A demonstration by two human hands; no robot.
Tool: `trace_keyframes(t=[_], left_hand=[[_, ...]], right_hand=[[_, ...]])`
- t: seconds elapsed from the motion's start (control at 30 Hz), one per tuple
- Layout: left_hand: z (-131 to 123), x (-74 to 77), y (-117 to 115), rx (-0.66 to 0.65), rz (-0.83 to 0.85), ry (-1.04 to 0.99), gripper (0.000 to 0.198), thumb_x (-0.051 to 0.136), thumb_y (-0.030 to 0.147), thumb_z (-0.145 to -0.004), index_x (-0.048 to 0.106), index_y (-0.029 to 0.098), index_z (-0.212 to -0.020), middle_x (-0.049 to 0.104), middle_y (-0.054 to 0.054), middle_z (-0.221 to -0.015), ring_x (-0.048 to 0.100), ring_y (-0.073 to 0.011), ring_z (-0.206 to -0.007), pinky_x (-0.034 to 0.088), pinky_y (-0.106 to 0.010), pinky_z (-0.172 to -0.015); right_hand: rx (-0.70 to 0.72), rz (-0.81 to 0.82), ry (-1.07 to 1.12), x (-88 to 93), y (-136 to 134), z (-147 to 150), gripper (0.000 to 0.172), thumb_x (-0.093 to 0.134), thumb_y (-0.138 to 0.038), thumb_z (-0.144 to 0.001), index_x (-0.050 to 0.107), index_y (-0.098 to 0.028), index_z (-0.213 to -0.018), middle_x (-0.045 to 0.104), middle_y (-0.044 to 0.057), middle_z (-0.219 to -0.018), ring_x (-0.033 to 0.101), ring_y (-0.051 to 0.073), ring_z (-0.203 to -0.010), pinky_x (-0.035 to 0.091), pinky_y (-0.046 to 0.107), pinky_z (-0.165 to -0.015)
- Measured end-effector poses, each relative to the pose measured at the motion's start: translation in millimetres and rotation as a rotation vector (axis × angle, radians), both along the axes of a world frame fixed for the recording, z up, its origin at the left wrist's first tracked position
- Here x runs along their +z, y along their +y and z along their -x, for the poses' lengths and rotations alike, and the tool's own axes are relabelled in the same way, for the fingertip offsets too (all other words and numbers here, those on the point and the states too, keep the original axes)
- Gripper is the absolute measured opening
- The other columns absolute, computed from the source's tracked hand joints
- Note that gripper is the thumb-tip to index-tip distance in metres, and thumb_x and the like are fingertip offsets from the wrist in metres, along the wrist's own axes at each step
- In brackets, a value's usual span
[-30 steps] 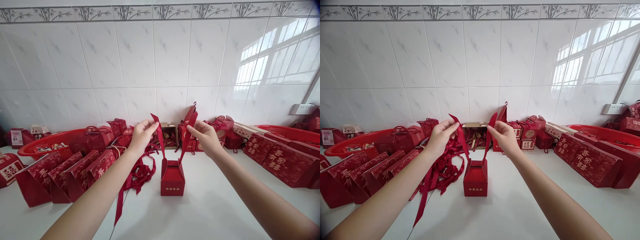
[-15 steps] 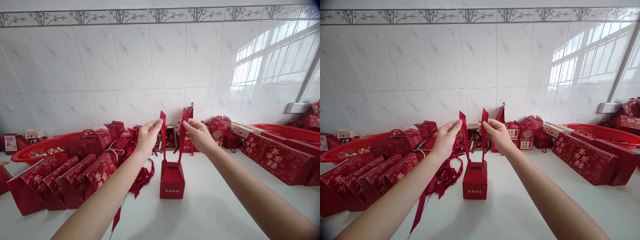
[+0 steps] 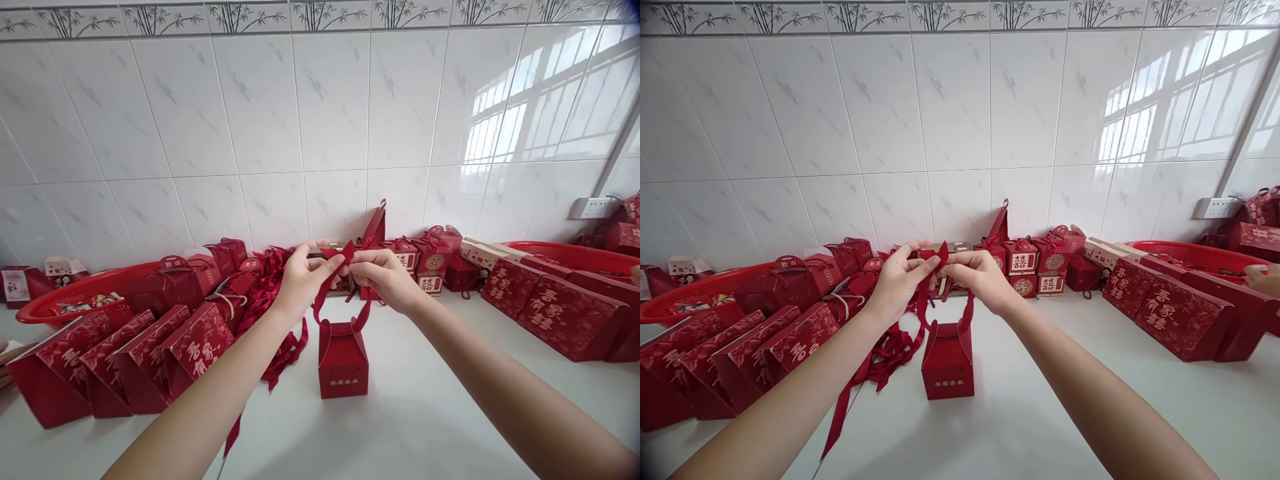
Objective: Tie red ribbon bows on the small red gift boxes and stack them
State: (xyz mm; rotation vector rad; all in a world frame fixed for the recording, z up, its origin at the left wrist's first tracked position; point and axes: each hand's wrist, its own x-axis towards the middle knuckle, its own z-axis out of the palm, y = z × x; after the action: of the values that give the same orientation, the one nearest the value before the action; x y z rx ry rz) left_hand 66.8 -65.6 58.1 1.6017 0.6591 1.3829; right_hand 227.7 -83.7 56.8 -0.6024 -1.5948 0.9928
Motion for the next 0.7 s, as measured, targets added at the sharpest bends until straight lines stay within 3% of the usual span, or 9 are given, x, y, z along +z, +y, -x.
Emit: trace_keyframes(t=[0.13, 0.33, 0.4, 0.53, 0.6, 0.7], left_hand=[[5, -2.5, -1, 0.013, -0.03, 0.115, 0.051, 0.073, 0.037, -0.073, 0.051, 0.02, -0.115, 0.061, 0.003, -0.058, 0.06, -0.015, -0.053, 0.047, -0.024, -0.052], [17, -9.1, -2, -0.222, 0.149, 0.28, 0.039, 0.067, 0.02, -0.076, 0.058, 0.018, -0.114, 0.068, -0.004, -0.071, 0.063, -0.0168, -0.067, 0.046, -0.025, -0.061], [20, -14.1, 1, -0.225, 0.209, 0.201, 0.034, 0.064, 0.017, -0.076, 0.06, 0.017, -0.11, 0.066, -0.004, -0.067, 0.062, -0.0162, -0.066, 0.045, -0.025, -0.063], [23, -22.5, 10, -0.194, 0.291, 0.032, 0.025, 0.059, 0.014, -0.076, 0.06, 0.015, -0.101, 0.06, -0.001, -0.061, 0.06, -0.0151, -0.061, 0.047, -0.028, -0.067], [23, -23.6, 12, -0.208, 0.322, 0.008, 0.024, 0.059, 0.014, -0.075, 0.059, 0.015, -0.1, 0.06, -0.001, -0.063, 0.061, -0.0157, -0.065, 0.048, -0.03, -0.071], [22, -21.9, 8, -0.242, 0.351, -0.008, 0.03, 0.06, 0.014, -0.075, 0.059, 0.014, -0.105, 0.065, -0.005, -0.073, 0.064, -0.0179, -0.073, 0.049, -0.033, -0.078]], right_hand=[[0.072, 0.006, 0.016, -11.6, 3, 2, 0.032, 0.062, -0.045, -0.08, 0.058, -0.017, -0.065, 0.044, -0.005, -0.052, 0.032, 0.007, -0.048, 0.029, 0.022, -0.047], [0.008, -0.032, -0.02, -27.7, 12, -6, 0.034, 0.055, -0.05, -0.085, 0.056, -0.018, -0.074, 0.045, -0.004, -0.057, 0.04, 0.009, -0.051, 0.033, 0.022, -0.049], [-0.055, -0.17, -0.14, -29.9, 10, -10, 0.03, 0.052, -0.045, -0.089, 0.061, -0.019, -0.079, 0.052, -0.001, -0.064, 0.048, 0.011, -0.058, 0.039, 0.024, -0.054], [-0.219, -0.657, -0.514, -33.8, 9, -17, 0.026, 0.041, -0.027, -0.095, 0.066, -0.02, -0.094, 0.064, 0.009, -0.093, 0.06, 0.018, -0.083, 0.048, 0.031, -0.071], [-0.325, -0.844, -0.678, -36.3, 10, -19, 0.029, 0.038, -0.019, -0.095, 0.067, -0.019, -0.099, 0.065, 0.011, -0.098, 0.06, 0.02, -0.087, 0.047, 0.034, -0.073], [-0.491, -0.996, -0.828, -40.5, 13, -20, 0.032, 0.037, -0.011, -0.093, 0.067, -0.019, -0.099, 0.068, 0.011, -0.096, 0.06, 0.02, -0.083, 0.046, 0.035, -0.07]])
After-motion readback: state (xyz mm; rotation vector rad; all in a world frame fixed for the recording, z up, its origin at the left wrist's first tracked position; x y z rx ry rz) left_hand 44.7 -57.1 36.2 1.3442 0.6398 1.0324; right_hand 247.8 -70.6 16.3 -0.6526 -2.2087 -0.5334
